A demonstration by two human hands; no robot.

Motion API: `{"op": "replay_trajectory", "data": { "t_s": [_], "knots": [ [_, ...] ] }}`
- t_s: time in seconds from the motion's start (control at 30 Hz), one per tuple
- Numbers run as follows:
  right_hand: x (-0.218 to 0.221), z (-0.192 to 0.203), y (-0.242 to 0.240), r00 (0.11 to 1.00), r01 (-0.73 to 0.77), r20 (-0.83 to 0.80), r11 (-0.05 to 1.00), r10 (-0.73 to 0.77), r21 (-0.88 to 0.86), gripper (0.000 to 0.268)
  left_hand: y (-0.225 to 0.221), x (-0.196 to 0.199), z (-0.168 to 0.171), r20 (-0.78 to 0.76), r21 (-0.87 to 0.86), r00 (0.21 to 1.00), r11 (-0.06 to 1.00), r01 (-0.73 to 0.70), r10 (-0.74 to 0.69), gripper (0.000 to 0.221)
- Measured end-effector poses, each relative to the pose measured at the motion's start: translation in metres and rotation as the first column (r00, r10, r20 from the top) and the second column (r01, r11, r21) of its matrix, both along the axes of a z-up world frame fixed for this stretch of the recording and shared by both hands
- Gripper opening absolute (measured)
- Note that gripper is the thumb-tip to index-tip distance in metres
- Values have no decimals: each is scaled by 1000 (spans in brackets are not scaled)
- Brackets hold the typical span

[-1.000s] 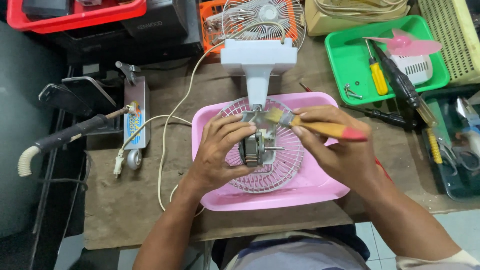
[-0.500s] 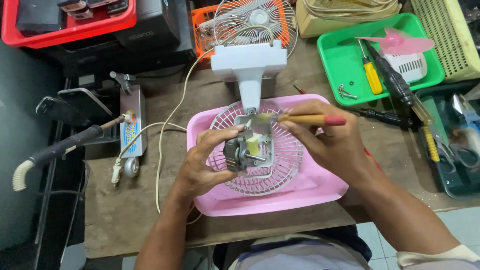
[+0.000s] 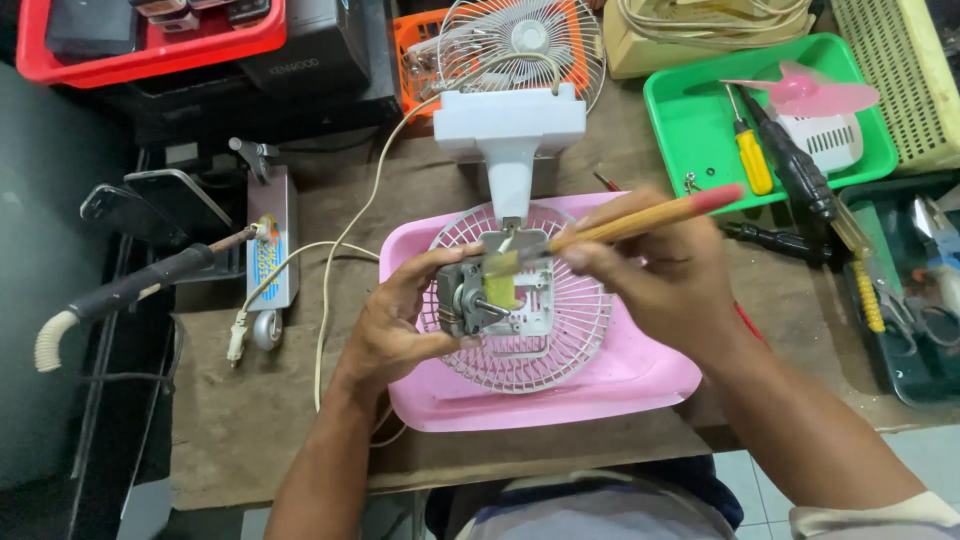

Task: Cleaning a fan motor with a brush and small tool before reassembly.

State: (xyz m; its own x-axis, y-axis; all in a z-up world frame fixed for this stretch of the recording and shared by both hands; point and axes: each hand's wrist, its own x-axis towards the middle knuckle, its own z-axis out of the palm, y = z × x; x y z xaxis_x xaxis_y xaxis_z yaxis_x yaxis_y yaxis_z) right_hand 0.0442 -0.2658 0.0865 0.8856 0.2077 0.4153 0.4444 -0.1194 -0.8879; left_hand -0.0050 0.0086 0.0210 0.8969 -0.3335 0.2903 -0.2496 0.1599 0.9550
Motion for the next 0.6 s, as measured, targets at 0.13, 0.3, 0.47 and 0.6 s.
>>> {"op": "replay_trajectory", "data": {
  "t_s": [0.13,0.3,0.47,0.6],
  "knots": [
    [0,-3,-1,965,102,260,969,-42,-225,10,-2,-1,3,-2,27,999,999,-42,42,81],
    [-22,-1,8,986,54,157,998,-60,43,11,-3,-1,6,-17,24,997,997,-76,76,83],
    [-33,8,7,991,90,-91,993,-97,-73,11,-7,-4,10,-22,16,994,994,-106,106,80],
    [-40,9,12,990,116,-74,992,-119,-40,21,-10,-3,12,-15,-9,994,994,-112,112,79]
  ]
}}
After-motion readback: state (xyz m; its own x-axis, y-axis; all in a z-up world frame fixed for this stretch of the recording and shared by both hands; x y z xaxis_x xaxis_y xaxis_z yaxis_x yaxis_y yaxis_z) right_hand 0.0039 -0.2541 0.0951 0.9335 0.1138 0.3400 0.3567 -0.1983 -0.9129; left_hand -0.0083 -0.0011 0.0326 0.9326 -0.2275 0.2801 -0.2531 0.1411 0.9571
